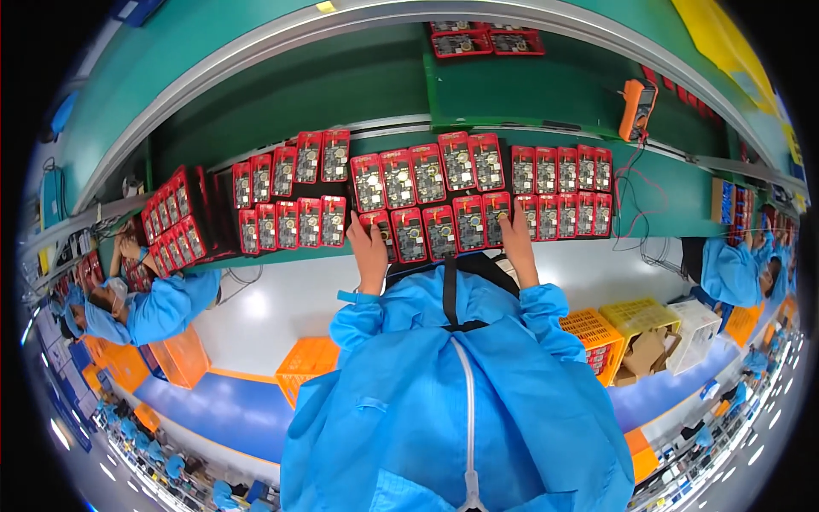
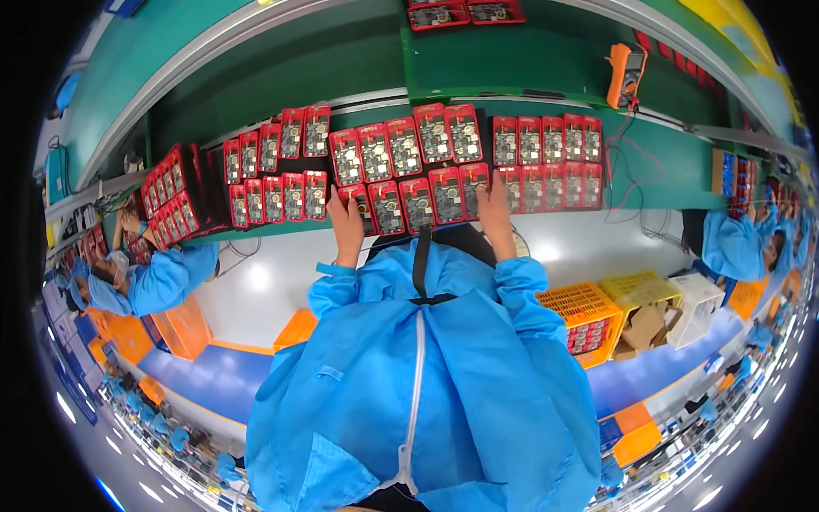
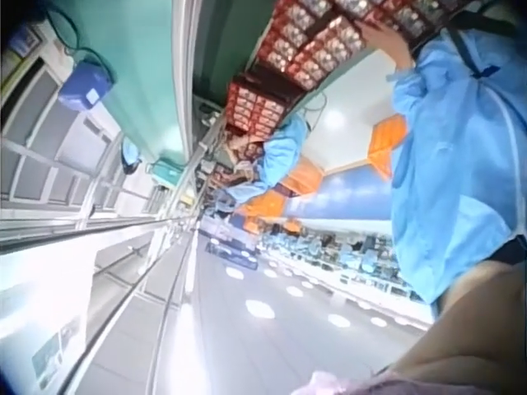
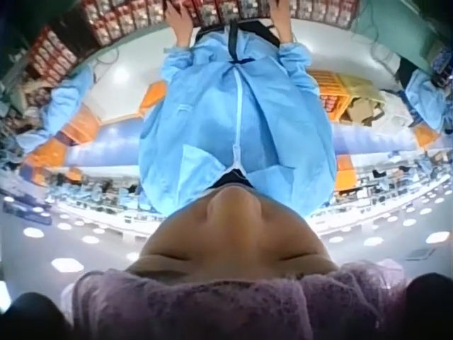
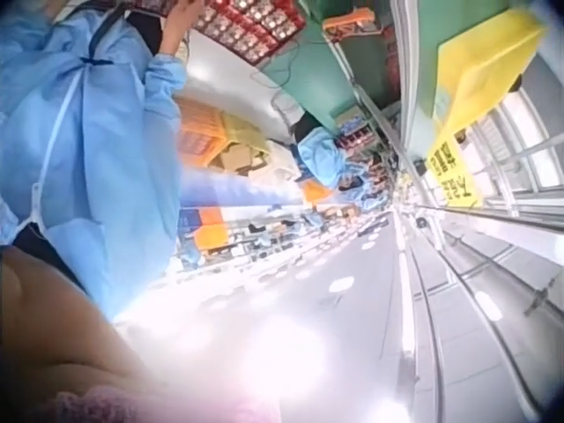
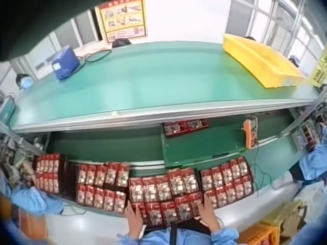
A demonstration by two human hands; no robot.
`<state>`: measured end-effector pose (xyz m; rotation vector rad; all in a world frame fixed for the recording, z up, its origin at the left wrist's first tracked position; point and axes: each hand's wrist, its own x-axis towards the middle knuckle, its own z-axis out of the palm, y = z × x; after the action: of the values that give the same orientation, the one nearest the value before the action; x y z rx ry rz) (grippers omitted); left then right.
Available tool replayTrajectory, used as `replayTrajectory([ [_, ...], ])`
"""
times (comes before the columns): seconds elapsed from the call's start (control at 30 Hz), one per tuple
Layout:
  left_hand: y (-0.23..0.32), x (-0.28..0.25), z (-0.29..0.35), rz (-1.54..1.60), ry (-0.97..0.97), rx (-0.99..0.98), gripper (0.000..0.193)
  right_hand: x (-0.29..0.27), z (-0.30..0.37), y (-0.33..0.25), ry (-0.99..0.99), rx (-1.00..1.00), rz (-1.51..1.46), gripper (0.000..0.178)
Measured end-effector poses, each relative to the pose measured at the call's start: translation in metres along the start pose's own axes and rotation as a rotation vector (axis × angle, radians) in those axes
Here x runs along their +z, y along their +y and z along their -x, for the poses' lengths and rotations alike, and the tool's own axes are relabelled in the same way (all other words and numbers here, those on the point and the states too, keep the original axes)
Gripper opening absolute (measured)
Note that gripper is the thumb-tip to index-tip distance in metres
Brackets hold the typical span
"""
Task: The person assembles electronic components onto circuit boards by hand, taking components from red trays and placing them onto circuit boards on a conveyor belt.
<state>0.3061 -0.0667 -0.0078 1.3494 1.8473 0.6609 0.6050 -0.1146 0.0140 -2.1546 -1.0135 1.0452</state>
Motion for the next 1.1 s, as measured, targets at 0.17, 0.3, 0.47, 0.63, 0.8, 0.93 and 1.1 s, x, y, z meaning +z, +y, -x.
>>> replayTrajectory([
  [0.17,0.023,0.004,-0.002,0.039,0.038,-0.008,0.066,0.006,0.011,0.008,0.040,-0.114,0.049,0.069],
  [0.3,0.030,-0.001,-0.002,0.036,0.009,-0.022,0.072,0.002,0.012,0.001,0.112,-0.288,0.099,0.075],
  [0.47,0.061,-0.012,0.031,-0.361,-0.144,0.099,0.099,-0.016,-0.043,-0.083,0.086,-0.648,0.314,0.053],
  [0.63,0.049,-0.017,0.045,-0.467,-0.235,0.261,0.120,0.013,-0.111,-0.116,-0.006,-0.834,0.578,0.044],
  [0.8,0.045,-0.016,0.044,-0.363,-0.151,0.370,0.109,0.021,-0.125,-0.108,-0.065,-0.879,0.647,0.046],
  [0.93,0.048,-0.016,0.046,-0.345,-0.177,0.337,0.106,0.015,-0.118,-0.102,-0.105,-0.854,0.689,0.047],
  [1.1,0.047,-0.014,0.046,-0.306,-0.156,0.317,0.107,0.013,-0.117,-0.100,-0.114,-0.884,0.674,0.047],
])
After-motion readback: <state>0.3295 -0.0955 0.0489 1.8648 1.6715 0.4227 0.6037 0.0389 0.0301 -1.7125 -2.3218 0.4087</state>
